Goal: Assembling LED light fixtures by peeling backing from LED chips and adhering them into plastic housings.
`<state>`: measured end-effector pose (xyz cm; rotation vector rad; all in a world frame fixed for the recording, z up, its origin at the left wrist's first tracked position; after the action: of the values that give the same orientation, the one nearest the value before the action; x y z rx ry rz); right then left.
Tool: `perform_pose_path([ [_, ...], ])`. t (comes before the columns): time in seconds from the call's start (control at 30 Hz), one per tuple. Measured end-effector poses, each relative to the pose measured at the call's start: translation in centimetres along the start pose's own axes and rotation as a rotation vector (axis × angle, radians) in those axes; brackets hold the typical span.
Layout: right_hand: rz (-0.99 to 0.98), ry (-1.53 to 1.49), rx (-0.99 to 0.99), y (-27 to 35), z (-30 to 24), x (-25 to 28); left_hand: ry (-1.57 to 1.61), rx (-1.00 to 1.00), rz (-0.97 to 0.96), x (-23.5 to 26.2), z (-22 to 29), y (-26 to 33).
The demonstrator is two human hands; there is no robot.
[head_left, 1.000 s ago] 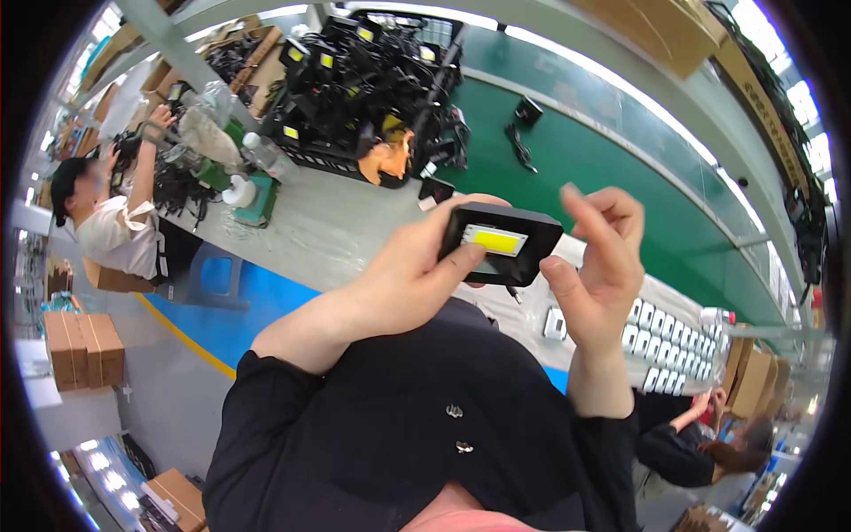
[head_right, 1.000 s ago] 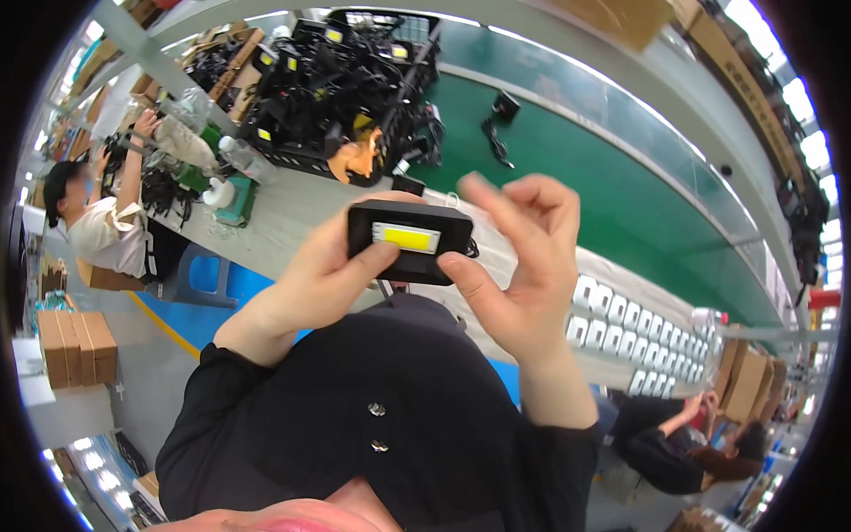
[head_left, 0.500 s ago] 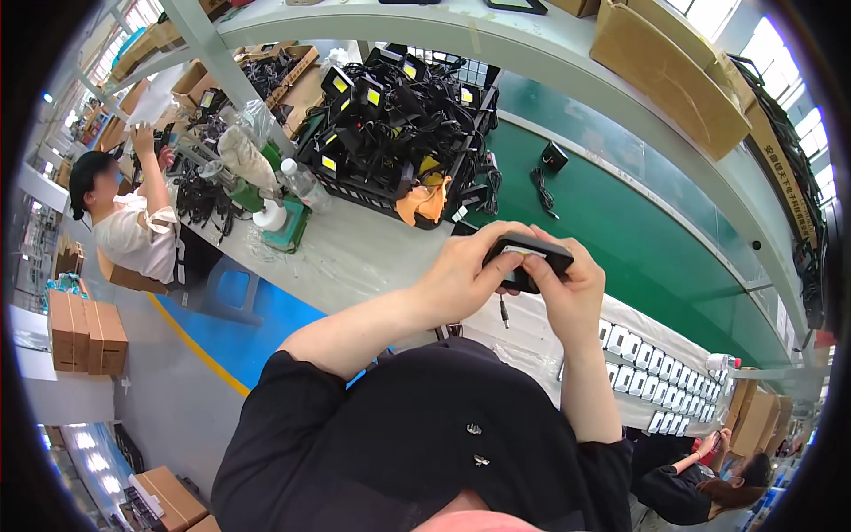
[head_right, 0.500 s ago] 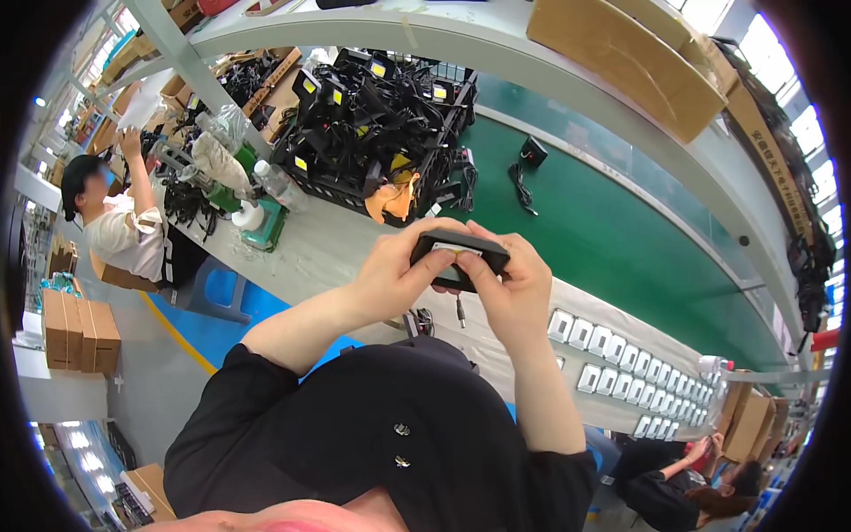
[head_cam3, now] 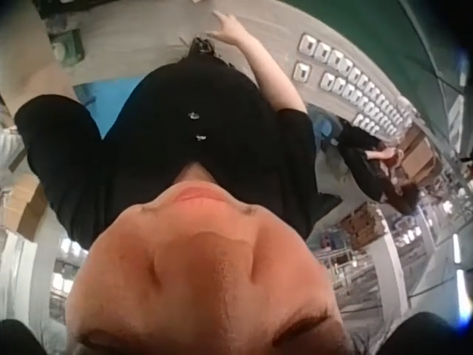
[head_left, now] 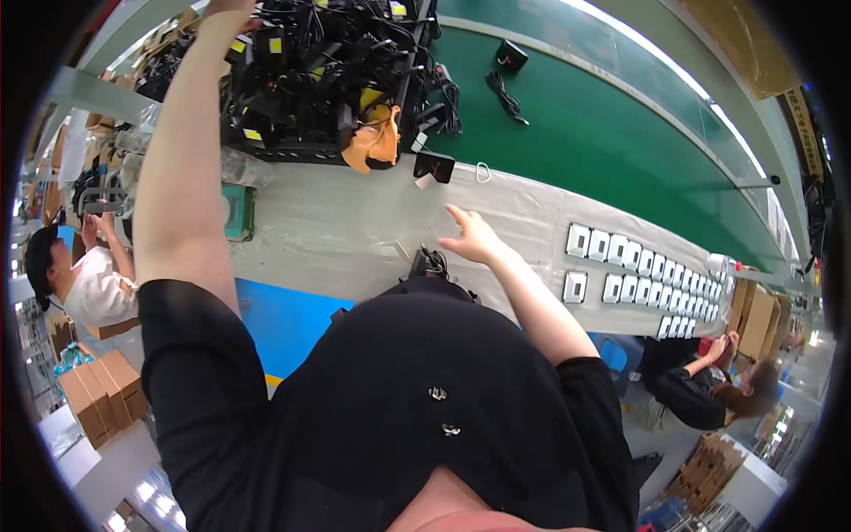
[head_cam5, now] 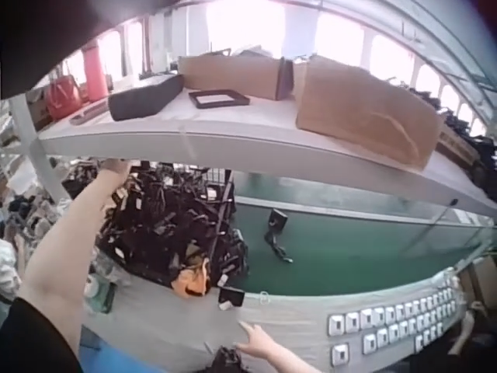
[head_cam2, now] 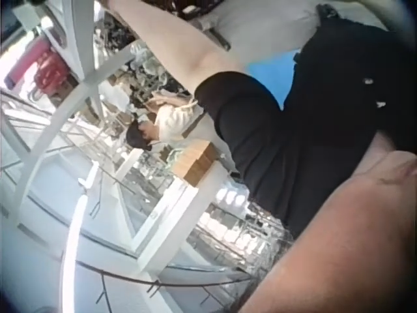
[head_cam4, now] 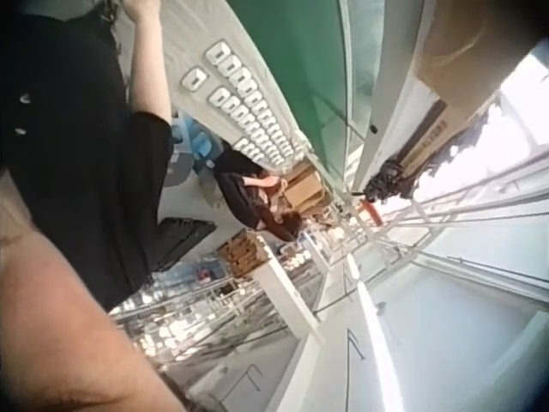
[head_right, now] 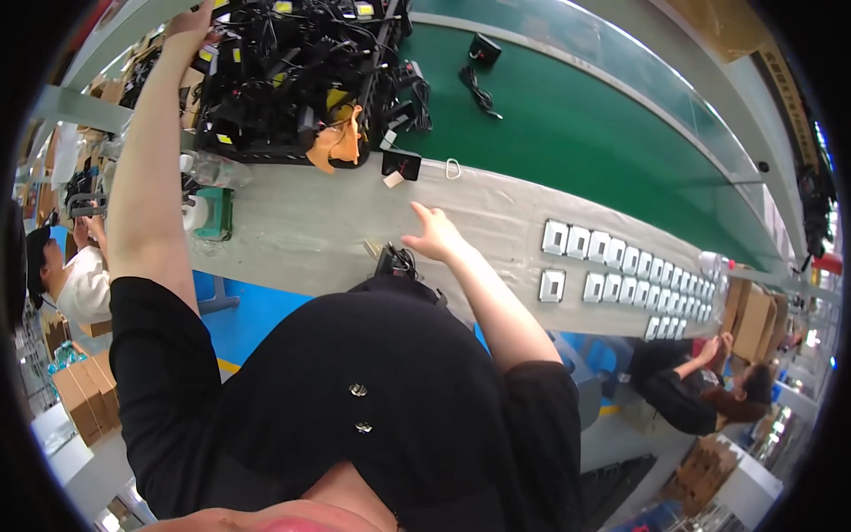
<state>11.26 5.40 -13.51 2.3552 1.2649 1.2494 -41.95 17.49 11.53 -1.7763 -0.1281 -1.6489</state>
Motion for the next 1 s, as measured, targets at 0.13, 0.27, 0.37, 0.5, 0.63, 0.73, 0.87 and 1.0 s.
perform_pose_path([
  [0.13, -0.058, -0.006, 0.049, -0.4, -1.0, -5.2, -0.217, 0.286, 0.058, 4.9, 5.1, 4.0],
  [0.27, -0.254, 0.012, 0.050, -1.1, -0.1, -6.3, 0.049, 0.169, -0.149, 9.0, 7.3, 10.0],
  [0.37, -0.066, -0.101, -0.097, -1.3, 3.9, -4.1, 0.400, -0.366, 0.300, 10.0, 13.8, 18.4],
  [0.5, 0.061, -0.568, -0.207, 0.7, 4.2, 1.8, 1.051, -0.259, -0.352, 3.8, 18.0, 30.9],
  [0.63, 0.109, -0.940, -0.020, 4.1, 0.6, 7.5, 1.326, 0.198, -1.104, 0.9, 22.1, 38.6],
  [0.73, 0.244, -0.896, 0.268, 9.4, -3.9, 11.2, 1.693, 0.465, -1.337, 4.8, 25.2, 39.9],
  [0.87, 0.406, -0.634, 0.488, 15.4, -6.8, 13.4, 2.028, 0.236, -1.278, 10.5, 27.8, 39.0],
  [1.0, 0.574, -0.396, 0.550, 20.5, -8.1, 15.1, 1.959, 0.206, -1.019, 14.8, 29.4, 39.5],
])
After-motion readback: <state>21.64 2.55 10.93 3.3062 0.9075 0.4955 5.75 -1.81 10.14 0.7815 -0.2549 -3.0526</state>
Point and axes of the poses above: each hand's wrist, its own y-axis away from the middle knuckle, its own x-axis out of the back of the hand, z = x × y, the point moved 5 cm from there along -y, towards the middle knuckle, and after that the axes turned 1 degree about -x, right-handed, at the moved point
